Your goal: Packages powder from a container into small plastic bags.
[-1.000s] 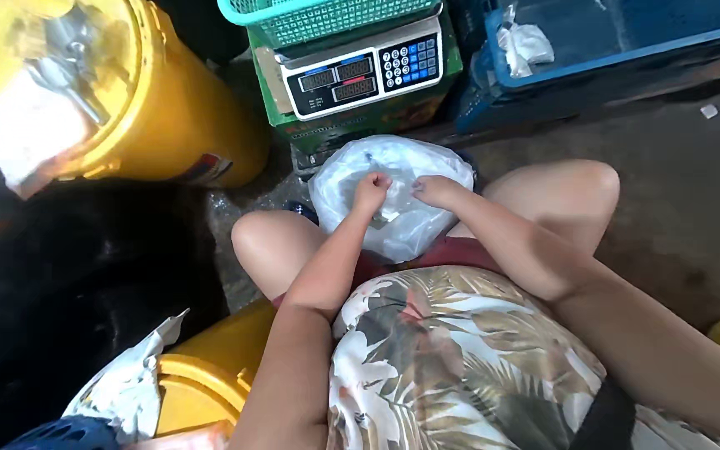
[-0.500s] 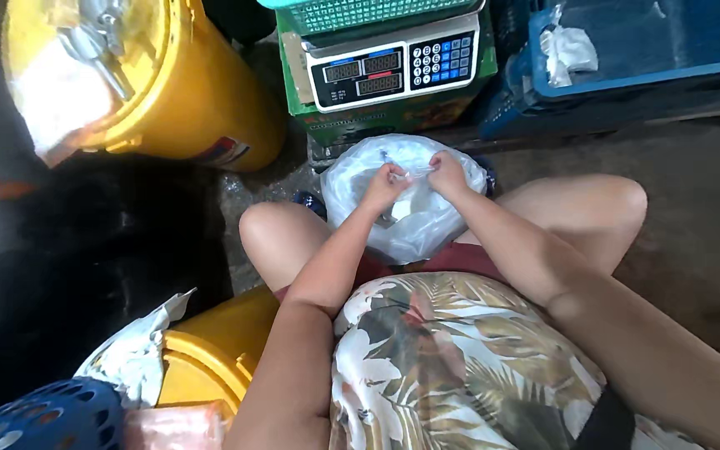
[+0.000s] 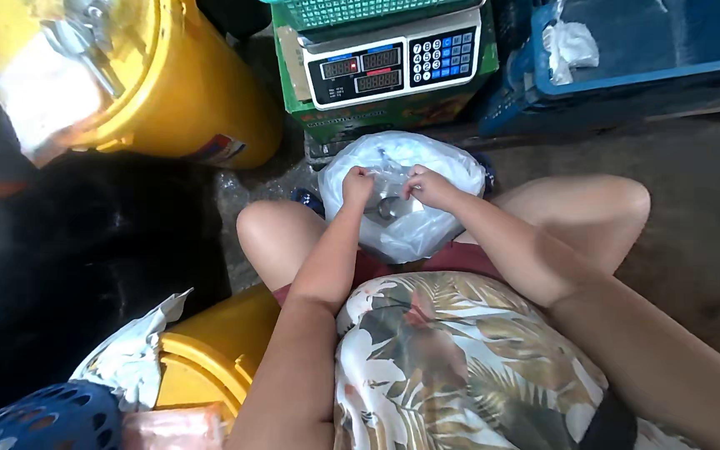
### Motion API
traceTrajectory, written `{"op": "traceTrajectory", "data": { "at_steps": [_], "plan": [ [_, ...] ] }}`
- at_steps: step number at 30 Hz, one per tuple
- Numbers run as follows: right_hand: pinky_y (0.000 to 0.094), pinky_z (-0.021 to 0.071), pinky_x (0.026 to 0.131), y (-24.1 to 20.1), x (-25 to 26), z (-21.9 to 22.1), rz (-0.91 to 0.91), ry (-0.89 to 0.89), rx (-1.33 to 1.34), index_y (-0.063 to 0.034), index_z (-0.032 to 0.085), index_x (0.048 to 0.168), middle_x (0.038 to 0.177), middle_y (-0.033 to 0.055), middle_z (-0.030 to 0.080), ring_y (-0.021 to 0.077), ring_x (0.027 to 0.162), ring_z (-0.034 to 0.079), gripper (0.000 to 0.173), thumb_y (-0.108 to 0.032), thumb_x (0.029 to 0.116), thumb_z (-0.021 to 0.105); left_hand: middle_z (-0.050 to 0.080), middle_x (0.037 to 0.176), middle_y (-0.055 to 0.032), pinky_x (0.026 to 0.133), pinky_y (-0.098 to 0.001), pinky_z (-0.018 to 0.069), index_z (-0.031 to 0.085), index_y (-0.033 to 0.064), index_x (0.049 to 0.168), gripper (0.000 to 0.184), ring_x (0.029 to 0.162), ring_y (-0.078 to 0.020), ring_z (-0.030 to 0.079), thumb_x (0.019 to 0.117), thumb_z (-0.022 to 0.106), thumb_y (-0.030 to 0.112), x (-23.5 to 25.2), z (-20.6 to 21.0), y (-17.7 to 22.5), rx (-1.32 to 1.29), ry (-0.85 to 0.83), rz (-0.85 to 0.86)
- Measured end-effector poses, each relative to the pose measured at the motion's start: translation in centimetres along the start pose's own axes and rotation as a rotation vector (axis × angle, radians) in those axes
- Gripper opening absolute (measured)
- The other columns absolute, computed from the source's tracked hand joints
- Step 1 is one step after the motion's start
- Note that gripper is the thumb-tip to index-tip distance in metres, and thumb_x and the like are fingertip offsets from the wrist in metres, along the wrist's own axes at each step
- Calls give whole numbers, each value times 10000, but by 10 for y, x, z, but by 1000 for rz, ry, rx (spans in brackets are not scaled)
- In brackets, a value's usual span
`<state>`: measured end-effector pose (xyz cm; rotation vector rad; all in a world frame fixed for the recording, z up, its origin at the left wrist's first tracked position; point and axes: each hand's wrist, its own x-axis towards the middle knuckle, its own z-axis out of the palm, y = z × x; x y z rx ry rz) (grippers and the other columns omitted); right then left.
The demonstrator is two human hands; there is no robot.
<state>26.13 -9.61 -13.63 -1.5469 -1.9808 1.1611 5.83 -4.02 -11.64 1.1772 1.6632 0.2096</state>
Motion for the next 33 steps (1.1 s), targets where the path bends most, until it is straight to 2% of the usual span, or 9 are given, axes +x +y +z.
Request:
{"op": "traceTrajectory", "data": {
  "at_steps": [2,5,9,11,14,19,22,28,33],
  "plan": [
    [619,516,957,22,1,16,145,-54,-103,-111,809,1009,1155,213,675,387,1118,644,328,107,887,596,676,1189,-257,956,-592,531,653,-21,1249,353,1084,-392,673,1000,646,229,2,2,-4,230,-181,54],
    [673,444,1042,10,2,13,504,-202,-111,-48,716,1261,1317,264,626,441,1266,575,370,34,918,607,652,1274,-267,1050,-640,455,649,-17,1285,466,1227,-421,610,997,670,349,0,18,-6,476,-444,90],
    [665,539,869,-18,3,-21,761,-121,-36,-54,595,1362,1273,275,638,463,1057,674,474,2,894,629,645,1277,-277,992,-664,492,618,-20,1309,520,1214,-441,623,995,651,394,0,43,-6,700,-466,54],
    [660,546,883,-17,3,-32,803,-70,43,-39,579,1378,1319,262,622,459,1095,668,464,12,917,593,620,1328,-285,983,-686,482,619,-26,1304,488,1255,-465,593,994,636,350,0,53,-1,842,-422,29],
    [616,577,825,-19,3,-40,816,-18,199,-110,534,1438,1396,182,607,413,1088,684,485,-4,965,541,582,1409,-266,1025,-690,445,650,-14,1301,434,1324,-461,539,1018,609,312,7,71,-9,1022,-446,-49],
    [547,587,686,-30,5,-58,726,-2,240,-208,536,1465,1370,96,639,346,982,707,565,21,949,554,598,1384,-260,968,-671,490,643,-36,1282,407,1282,-449,575,1000,608,255,17,85,-41,1156,-496,-130],
    [500,581,685,-39,6,-78,659,73,272,-195,574,1430,1403,34,631,282,996,706,489,0,982,553,615,1356,-264,956,-680,494,651,-22,1275,354,1263,-461,585,1012,588,207,30,78,-31,1127,-472,-115],
    [268,494,530,-54,4,-110,457,299,429,-124,597,1387,1380,44,626,86,750,629,459,24,953,583,669,1276,-240,1019,-648,467,703,-13,1188,284,1221,-434,615,982,626,166,43,85,-23,1133,-519,18],
    [300,528,570,-50,12,-104,401,267,429,-119,608,1375,1393,49,622,112,814,657,451,18,946,577,706,1192,-198,973,-637,498,723,37,1134,239,1146,-411,654,986,613,189,37,104,-18,1204,-737,219]
  ]
}}
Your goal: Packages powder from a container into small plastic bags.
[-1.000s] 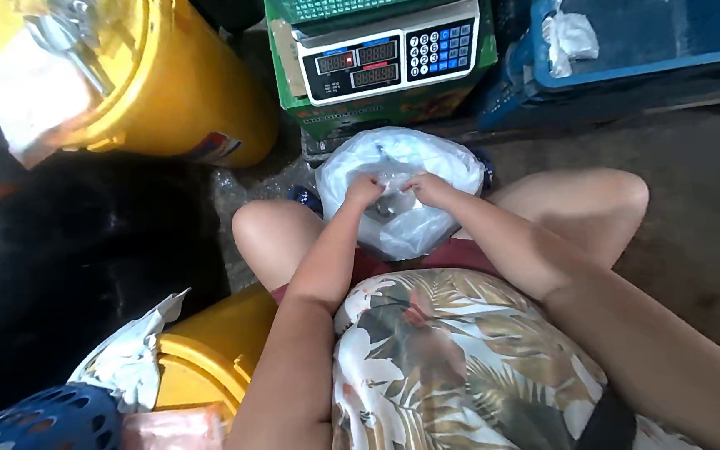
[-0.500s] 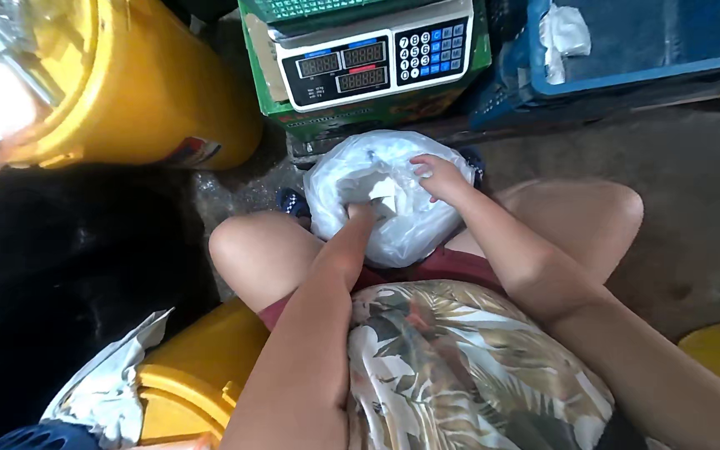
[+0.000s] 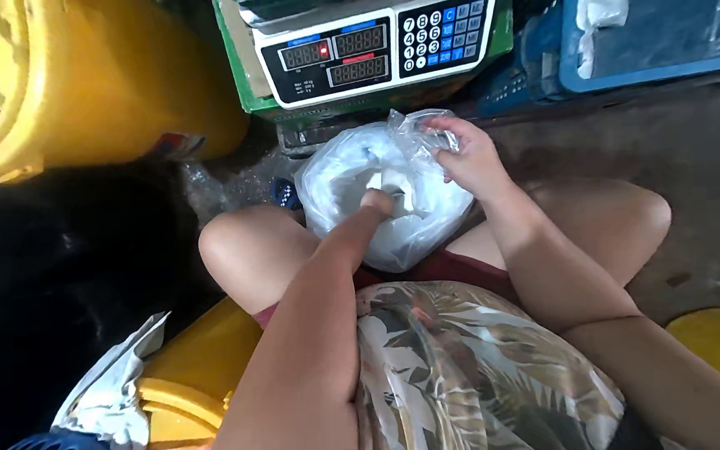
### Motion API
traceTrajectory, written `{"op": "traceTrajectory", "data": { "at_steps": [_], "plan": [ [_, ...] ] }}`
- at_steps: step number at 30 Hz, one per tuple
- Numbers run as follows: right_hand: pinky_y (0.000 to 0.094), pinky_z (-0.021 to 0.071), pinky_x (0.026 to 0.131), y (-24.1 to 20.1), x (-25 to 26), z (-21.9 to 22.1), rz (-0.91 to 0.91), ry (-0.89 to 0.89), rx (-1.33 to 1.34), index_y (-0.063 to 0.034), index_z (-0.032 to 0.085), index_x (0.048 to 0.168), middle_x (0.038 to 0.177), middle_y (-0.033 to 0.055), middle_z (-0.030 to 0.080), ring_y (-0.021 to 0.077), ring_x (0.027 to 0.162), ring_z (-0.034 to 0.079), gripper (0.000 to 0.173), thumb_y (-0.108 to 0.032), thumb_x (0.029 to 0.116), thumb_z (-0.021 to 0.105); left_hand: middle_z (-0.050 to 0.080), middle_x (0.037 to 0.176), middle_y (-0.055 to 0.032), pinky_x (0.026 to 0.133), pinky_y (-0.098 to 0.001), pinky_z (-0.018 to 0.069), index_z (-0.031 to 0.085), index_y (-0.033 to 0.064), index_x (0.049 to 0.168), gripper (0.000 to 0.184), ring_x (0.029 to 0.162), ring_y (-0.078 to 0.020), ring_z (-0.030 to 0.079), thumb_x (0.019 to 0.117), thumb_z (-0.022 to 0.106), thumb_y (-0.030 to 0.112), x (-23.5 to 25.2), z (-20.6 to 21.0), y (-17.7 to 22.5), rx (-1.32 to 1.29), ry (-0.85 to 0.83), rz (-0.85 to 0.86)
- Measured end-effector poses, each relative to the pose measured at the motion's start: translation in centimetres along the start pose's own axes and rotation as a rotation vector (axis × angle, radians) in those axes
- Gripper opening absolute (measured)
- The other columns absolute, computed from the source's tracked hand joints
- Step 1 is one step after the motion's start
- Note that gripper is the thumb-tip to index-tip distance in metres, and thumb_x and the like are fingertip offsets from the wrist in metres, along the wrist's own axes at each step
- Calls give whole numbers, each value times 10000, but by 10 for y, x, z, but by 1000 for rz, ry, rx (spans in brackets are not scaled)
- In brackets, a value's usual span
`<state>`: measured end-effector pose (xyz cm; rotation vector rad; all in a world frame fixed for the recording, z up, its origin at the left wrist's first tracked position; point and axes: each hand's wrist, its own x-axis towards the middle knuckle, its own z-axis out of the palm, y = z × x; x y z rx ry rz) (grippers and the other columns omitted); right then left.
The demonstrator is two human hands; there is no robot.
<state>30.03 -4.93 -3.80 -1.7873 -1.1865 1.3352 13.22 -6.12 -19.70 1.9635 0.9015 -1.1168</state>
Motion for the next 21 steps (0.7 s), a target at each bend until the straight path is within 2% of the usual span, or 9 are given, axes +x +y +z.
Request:
{"op": "traceTrajectory", "data": {
  "at_steps": [2,4,6,8,10,12,15,19,21],
  "plan": [
    [319,537,592,1,2,2,19,-44,-29,-124,602,1387,1405,45,615,127,843,663,458,15,952,575,717,1169,-192,927,-637,518,722,49,1123,306,1126,-402,673,1044,524,268,1,5,7,12,-6,62],
    [324,539,590,1,3,6,26,-95,-48,-123,597,1391,1414,48,610,135,853,670,449,13,964,573,691,1253,-203,969,-642,505,682,62,1239,363,1201,-406,648,1094,437,288,-1,12,15,-47,-46,103],
    [354,550,623,1,3,12,23,-163,-79,-101,593,1392,1421,69,603,165,898,675,437,22,973,568,685,1277,-198,978,-652,499,662,107,1303,374,1224,-406,638,1097,433,320,2,22,16,-106,-38,136],
    [411,575,750,3,3,19,23,-238,-151,-91,596,1397,1415,79,613,201,1054,677,445,35,972,563,689,1285,-178,985,-655,494,663,154,1324,363,1233,-398,636,1091,449,332,3,23,8,-117,-14,164],
    [472,554,943,11,3,27,15,-295,-215,-82,596,1406,1423,88,615,230,1238,630,466,51,961,556,690,1286,-176,999,-645,486,667,159,1332,356,1239,-391,633,1091,464,324,-6,16,-3,-102,25,211],
    [507,541,960,17,4,30,27,-314,-267,-90,585,1421,1436,89,606,255,1268,615,465,40,975,554,686,1284,-190,1021,-636,467,664,127,1332,379,1248,-389,625,1102,454,343,-20,7,-16,-100,57,245],
    [538,559,909,23,7,30,34,-267,-289,-132,592,1423,1432,66,609,268,1230,635,462,6,984,551,691,1282,-171,1013,-649,475,669,144,1332,387,1236,-378,634,1092,471,374,-44,4,-38,-112,106,190],
    [562,522,989,21,5,32,-12,-241,-341,-143,585,1435,1442,66,606,276,1287,604,471,0,989,537,694,1281,-176,1032,-657,461,664,141,1352,395,1233,-388,636,1086,494,378,-85,-1,-70,-171,188,86],
    [557,455,1096,23,4,34,-62,-226,-382,-128,593,1433,1435,83,613,280,1337,569,473,7,983,537,698,1277,-173,1039,-650,460,661,142,1361,403,1234,-382,638,1087,495,385,-108,-6,-82,-187,246,39]
  ]
}}
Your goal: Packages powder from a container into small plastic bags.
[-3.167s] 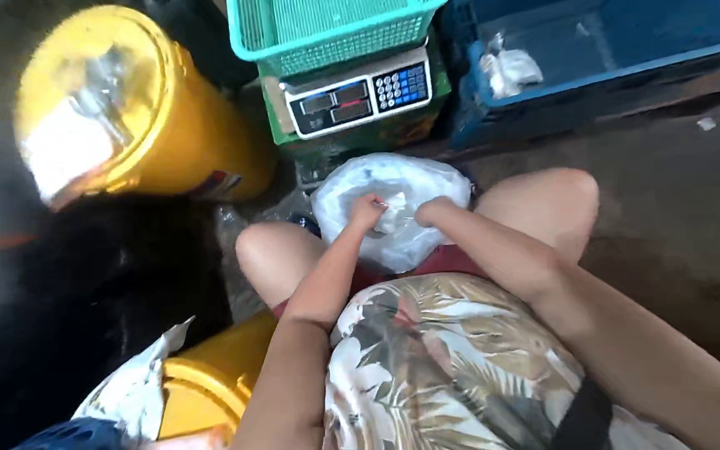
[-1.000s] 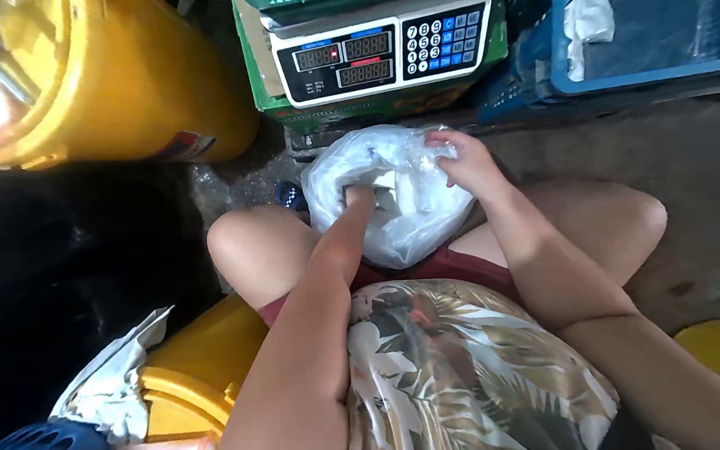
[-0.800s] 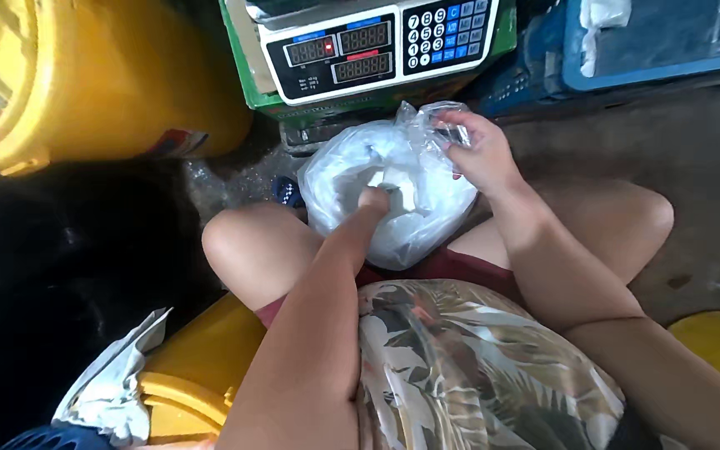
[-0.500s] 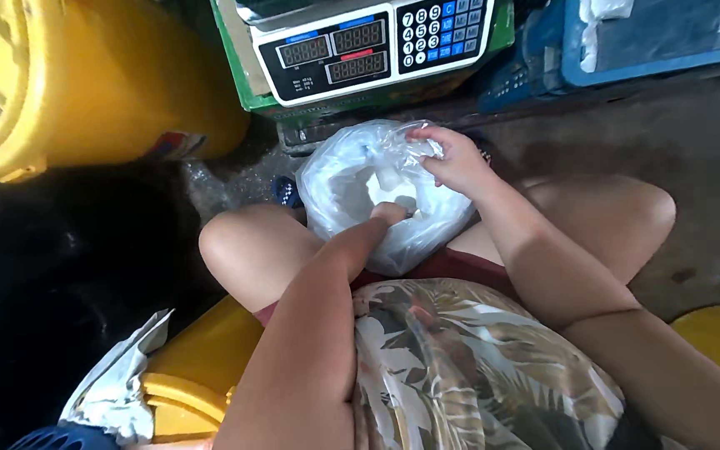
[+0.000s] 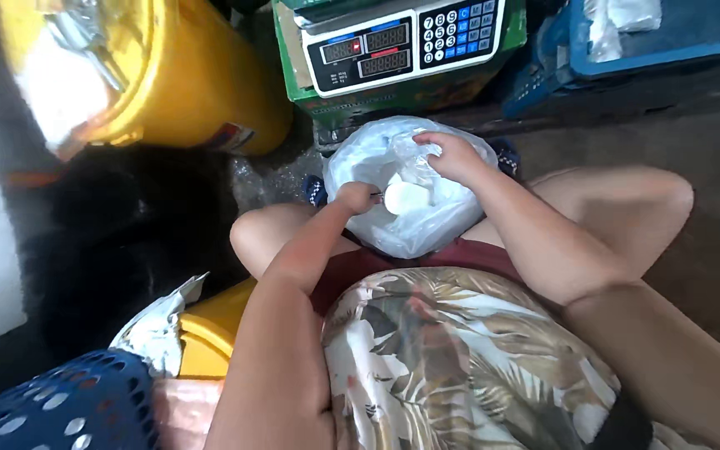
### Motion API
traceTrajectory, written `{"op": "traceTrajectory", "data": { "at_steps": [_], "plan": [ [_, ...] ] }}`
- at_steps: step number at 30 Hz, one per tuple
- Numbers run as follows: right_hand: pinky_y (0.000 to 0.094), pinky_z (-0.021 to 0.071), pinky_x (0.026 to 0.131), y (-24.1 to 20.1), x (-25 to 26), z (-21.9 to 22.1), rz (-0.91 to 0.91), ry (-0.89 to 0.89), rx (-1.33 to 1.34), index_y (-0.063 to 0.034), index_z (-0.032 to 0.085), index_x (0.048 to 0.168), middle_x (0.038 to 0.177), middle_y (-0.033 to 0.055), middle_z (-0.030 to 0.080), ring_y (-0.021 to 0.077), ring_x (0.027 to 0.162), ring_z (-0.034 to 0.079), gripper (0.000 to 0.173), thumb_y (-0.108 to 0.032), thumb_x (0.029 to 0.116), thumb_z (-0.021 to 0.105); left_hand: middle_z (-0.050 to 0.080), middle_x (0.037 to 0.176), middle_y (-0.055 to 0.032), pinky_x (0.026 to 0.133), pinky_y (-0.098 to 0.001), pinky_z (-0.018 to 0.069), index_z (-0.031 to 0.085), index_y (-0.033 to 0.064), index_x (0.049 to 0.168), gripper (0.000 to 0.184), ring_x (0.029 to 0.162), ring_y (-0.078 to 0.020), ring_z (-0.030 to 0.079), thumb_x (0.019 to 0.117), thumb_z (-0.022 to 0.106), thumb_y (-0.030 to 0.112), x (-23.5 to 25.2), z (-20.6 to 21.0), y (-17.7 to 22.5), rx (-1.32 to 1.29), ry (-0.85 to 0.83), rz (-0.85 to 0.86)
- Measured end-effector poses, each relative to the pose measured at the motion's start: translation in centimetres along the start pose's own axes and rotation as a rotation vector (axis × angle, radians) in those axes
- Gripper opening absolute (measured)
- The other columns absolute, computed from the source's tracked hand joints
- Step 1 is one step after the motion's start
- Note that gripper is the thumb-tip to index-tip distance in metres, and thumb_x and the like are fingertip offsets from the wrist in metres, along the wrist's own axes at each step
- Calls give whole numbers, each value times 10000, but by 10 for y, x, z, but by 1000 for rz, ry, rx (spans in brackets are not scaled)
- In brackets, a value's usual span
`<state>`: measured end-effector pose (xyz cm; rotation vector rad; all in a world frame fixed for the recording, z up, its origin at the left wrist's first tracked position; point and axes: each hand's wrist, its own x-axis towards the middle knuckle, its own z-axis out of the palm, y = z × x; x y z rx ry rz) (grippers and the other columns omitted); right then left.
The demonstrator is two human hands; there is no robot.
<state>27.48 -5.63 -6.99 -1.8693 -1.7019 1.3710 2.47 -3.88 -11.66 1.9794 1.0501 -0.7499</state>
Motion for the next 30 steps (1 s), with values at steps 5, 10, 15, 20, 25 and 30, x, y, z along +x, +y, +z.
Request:
{"op": "traceTrajectory", "data": {
  "at_steps": [5,10,15,20,25,30],
  "plan": [
    [584,384,1159,-1,-3,6,-79,21,-94,-107,599,1429,1454,152,589,340,1386,522,428,-41,1017,501,693,1286,-184,1060,-652,440,664,122,1361,381,1248,-385,629,1086,515,340,-52,-14,-16,-72,156,-74],
    [602,386,1146,3,-6,16,-96,14,-153,-121,588,1444,1467,183,568,367,1379,524,426,-72,1054,424,692,1282,-196,1075,-640,439,663,86,1352,387,1239,-378,637,1085,528,331,-85,-5,-30,-157,248,-102],
    [604,401,1129,1,-12,24,-110,-52,-243,-91,568,1460,1453,209,571,385,1360,537,464,-16,1031,410,695,1264,-204,1078,-627,440,672,63,1333,361,1223,-373,643,1077,557,290,-113,10,-31,-277,301,-111],
    [617,398,1128,11,-14,33,-131,-102,-285,-89,548,1476,1483,206,546,389,1370,528,480,-1,1019,429,705,1247,-182,1069,-599,459,693,55,1292,333,1195,-341,657,1066,585,274,-127,20,-23,-415,384,-107],
    [636,407,1115,8,-20,46,-146,-134,-298,-103,451,1548,1529,213,497,418,1373,519,575,37,991,469,712,1223,-171,1017,-649,473,697,104,1286,407,1177,-361,660,1077,528,410,-119,7,12,-347,370,-231],
    [640,422,1097,-23,-41,48,-124,-163,-324,-21,361,1572,1562,249,434,462,1343,527,673,75,941,576,698,1203,-225,917,-685,497,712,43,1179,432,1146,-423,659,1056,536,418,-120,-24,94,-203,240,-402]
  ]
}}
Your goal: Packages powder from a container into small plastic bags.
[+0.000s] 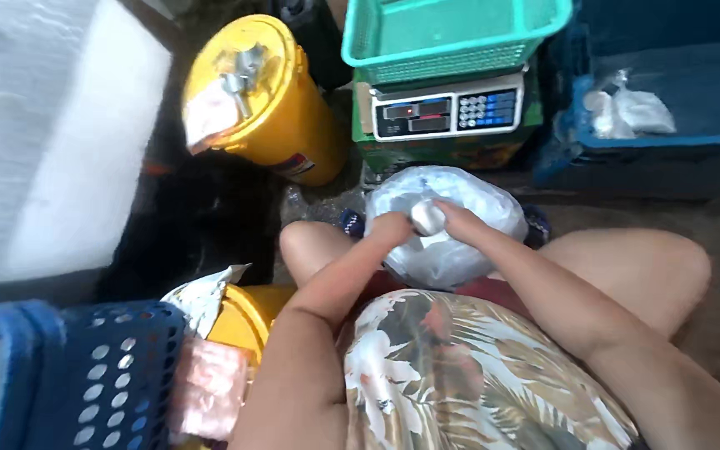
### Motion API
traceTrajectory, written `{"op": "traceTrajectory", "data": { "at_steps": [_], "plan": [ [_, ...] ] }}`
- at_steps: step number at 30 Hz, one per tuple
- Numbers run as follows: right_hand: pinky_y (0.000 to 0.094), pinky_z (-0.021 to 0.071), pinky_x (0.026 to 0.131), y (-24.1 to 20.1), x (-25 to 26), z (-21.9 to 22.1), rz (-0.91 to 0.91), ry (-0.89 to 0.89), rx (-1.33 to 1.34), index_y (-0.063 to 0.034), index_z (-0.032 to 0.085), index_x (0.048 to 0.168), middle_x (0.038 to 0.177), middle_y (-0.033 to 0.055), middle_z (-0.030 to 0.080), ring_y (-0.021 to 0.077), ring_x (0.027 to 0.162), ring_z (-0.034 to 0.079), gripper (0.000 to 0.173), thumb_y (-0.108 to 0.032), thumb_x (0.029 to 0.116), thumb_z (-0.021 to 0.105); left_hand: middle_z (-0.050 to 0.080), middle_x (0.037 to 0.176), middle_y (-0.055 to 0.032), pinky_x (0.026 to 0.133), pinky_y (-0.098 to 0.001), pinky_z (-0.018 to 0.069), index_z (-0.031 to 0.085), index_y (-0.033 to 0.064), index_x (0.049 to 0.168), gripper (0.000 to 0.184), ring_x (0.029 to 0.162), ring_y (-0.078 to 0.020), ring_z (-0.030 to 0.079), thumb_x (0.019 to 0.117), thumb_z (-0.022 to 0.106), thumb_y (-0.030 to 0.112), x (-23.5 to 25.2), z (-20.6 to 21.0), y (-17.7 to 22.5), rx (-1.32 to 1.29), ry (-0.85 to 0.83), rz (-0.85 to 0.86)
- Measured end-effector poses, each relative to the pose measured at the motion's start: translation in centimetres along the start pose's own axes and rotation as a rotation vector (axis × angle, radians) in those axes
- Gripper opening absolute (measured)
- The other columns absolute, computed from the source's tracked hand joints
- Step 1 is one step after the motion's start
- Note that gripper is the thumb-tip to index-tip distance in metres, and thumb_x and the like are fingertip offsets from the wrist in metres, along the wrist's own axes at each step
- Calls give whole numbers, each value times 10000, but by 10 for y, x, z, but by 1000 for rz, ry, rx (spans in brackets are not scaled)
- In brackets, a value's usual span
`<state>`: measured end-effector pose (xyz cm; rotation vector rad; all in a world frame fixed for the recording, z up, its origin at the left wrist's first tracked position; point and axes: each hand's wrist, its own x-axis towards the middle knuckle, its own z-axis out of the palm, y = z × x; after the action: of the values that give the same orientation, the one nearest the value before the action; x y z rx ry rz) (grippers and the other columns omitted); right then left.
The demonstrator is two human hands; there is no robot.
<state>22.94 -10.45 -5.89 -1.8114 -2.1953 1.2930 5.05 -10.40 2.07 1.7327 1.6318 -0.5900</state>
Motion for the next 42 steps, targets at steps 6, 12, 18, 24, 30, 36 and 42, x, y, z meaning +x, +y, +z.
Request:
{"op": "traceTrajectory", "data": {
  "at_steps": [6,12,18,24,30,36,42],
  "plan": [
    [556,364,1181,-6,-3,-2,-52,-37,-1,16,358,1564,1608,218,387,385,1448,442,575,12,1010,512,648,1280,-246,846,-664,520,646,-21,1262,314,1173,-439,631,1014,584,163,1,-6,72,225,-90,65],
    [531,354,1186,6,5,-3,50,44,229,-17,421,1537,1513,231,501,342,1430,465,449,-159,1116,360,631,1275,-255,844,-616,532,603,-63,1279,295,1172,-427,625,1049,484,81,-4,-27,91,302,-88,69],
    [598,403,1118,7,7,-25,199,56,150,-66,189,1640,1535,295,443,457,1375,495,708,72,987,427,638,1253,-290,854,-646,517,641,-95,1213,256,1159,-464,624,1017,516,13,-14,-35,68,359,8,161],
    [595,454,1053,10,13,-28,243,88,176,-93,216,1639,1535,271,455,449,1273,577,719,94,973,411,669,1260,-240,961,-656,478,664,34,1282,312,1200,-430,627,1041,547,193,-20,-62,18,181,91,149],
    [632,480,998,7,13,-29,279,88,213,-133,262,1635,1536,265,460,466,1207,614,709,89,983,429,719,1151,-184,964,-617,518,695,71,1264,370,1079,-350,688,1054,588,356,-15,-116,-111,-514,448,62],
    [645,491,956,2,18,-29,287,82,193,-124,271,1630,1522,290,463,489,1139,638,688,90,994,419,697,1120,-238,917,-542,536,626,-24,1316,389,984,-347,683,1094,485,263,16,-193,-228,-860,924,-193],
    [627,499,952,2,18,-28,313,68,134,-121,293,1624,1485,293,505,480,1093,659,690,105,986,430,661,1217,-239,900,-517,530,585,-68,1323,438,1006,-334,662,1089,458,280,77,-283,-287,-1003,995,-359]
  ]
}}
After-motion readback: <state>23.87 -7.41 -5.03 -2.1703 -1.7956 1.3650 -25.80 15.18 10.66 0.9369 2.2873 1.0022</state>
